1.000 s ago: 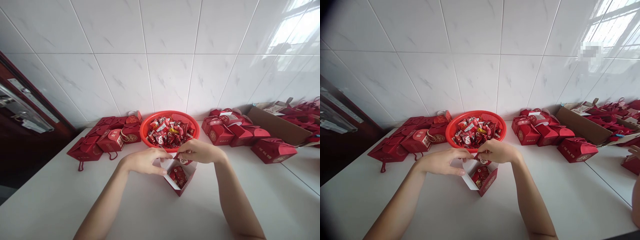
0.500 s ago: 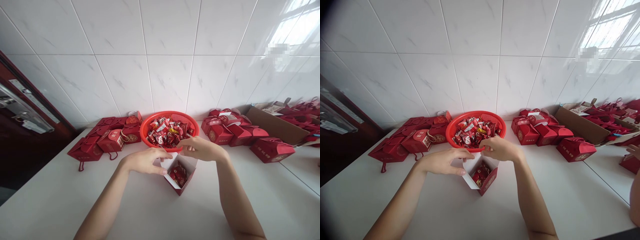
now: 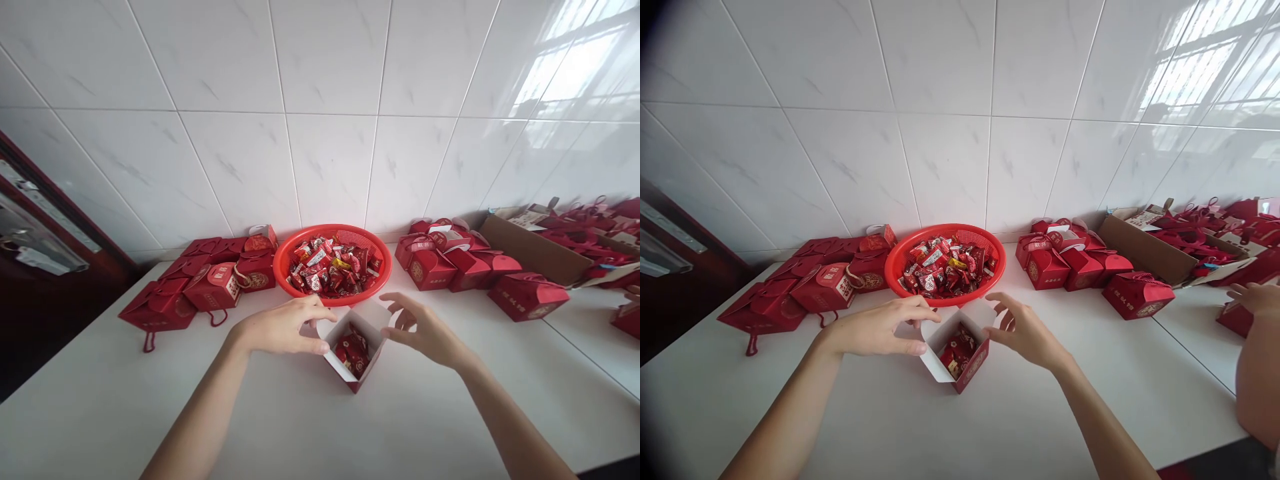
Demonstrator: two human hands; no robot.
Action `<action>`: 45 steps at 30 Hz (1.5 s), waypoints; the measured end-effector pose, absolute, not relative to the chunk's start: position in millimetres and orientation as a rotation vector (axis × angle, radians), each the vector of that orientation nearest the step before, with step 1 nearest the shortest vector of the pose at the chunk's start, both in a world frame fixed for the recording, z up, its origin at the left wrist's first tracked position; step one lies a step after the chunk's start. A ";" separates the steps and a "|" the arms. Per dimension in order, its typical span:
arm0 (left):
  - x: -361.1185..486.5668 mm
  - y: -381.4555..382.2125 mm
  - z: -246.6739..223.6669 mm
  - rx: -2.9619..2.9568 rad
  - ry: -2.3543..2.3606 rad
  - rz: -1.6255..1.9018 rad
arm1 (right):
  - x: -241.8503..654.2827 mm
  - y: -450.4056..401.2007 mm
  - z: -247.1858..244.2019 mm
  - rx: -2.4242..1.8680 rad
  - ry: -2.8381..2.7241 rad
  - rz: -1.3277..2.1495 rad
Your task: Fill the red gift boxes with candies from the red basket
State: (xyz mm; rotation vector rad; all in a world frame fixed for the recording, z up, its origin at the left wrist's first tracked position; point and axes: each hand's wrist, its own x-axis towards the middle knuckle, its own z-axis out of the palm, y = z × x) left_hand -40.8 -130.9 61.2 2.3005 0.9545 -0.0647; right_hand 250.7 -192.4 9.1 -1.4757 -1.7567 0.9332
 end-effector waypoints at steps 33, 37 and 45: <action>18.9 -167.8 -26.9 2.349 0.844 1.018 | 221.4 -255.2 -49.4 -1.303 -1.521 0.622; 18.1 -173.2 -23.0 2.170 0.784 1.000 | 220.7 -248.3 -55.6 -1.309 -1.491 0.543; 9.5 -182.4 -27.5 2.265 0.674 0.745 | 218.7 -248.5 -58.2 -1.315 -1.542 0.477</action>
